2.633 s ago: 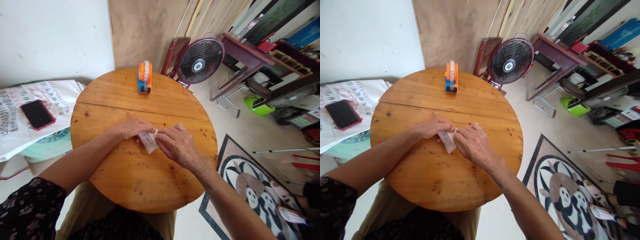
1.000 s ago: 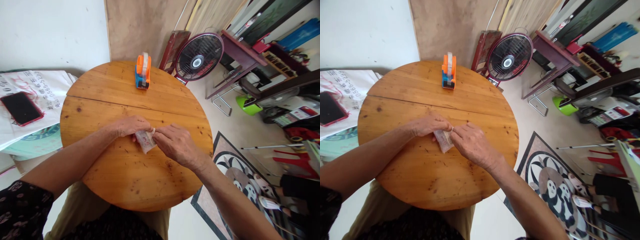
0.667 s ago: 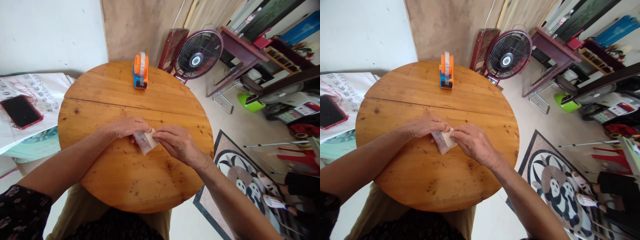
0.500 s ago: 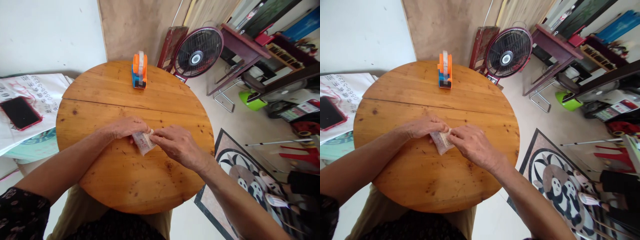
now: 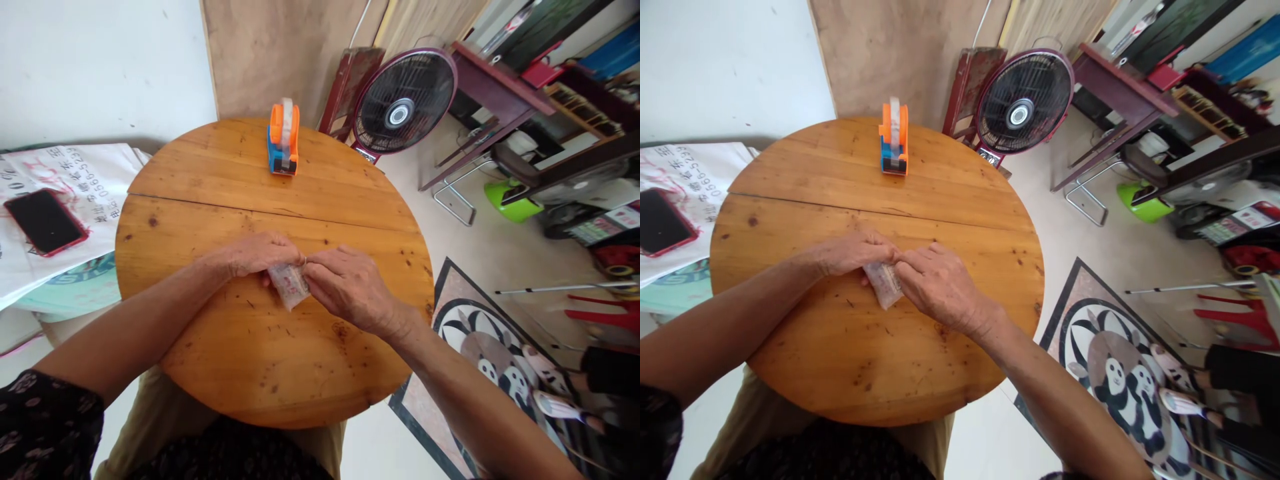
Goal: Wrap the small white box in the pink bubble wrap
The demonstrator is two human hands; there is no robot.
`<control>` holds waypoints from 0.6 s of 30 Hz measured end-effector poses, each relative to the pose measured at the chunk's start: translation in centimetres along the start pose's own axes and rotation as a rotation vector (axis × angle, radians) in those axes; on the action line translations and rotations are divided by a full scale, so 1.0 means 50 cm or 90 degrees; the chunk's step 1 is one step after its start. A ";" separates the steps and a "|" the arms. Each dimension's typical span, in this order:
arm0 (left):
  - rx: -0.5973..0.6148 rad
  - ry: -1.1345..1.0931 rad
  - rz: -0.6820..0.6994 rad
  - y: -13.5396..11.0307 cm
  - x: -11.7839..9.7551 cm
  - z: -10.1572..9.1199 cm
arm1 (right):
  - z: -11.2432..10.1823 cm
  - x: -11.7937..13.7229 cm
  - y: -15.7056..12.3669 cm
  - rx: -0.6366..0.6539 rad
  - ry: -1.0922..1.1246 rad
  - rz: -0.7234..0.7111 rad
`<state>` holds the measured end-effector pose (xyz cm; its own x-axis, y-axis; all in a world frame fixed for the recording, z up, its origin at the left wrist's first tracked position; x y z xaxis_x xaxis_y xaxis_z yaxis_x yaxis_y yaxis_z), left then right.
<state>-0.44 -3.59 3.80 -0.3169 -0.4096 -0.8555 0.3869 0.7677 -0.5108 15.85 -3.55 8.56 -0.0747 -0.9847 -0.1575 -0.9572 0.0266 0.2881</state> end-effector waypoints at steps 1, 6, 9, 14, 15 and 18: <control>0.003 -0.006 -0.001 0.002 0.003 0.000 | -0.001 -0.002 -0.003 -0.004 0.015 0.008; 0.020 -0.027 -0.001 0.014 0.015 0.001 | -0.024 -0.004 -0.017 0.014 0.088 0.014; 0.015 -0.023 -0.003 0.013 0.013 0.002 | -0.033 0.000 -0.010 0.064 0.046 -0.028; -0.020 0.006 -0.011 0.003 0.000 -0.003 | -0.027 -0.001 0.012 0.090 -0.012 -0.086; -0.025 0.015 -0.015 0.002 -0.002 -0.003 | -0.023 -0.003 0.014 0.088 -0.015 -0.083; -0.023 0.031 -0.027 -0.001 -0.004 -0.003 | -0.012 -0.005 0.016 0.077 -0.011 -0.061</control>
<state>-0.49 -3.46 4.01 -0.3742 -0.4177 -0.8279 0.3413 0.7681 -0.5418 15.26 -3.40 9.38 0.0154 -0.9806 -0.1953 -0.9867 -0.0466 0.1557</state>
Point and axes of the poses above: each hand's wrist, its own y-axis towards the middle knuckle, its own z-axis out of the palm, x = y × z, the point moved 3 cm from there along y, towards the middle knuckle, and after that the axes turned 11 degrees about -z, right-handed, at the moved point
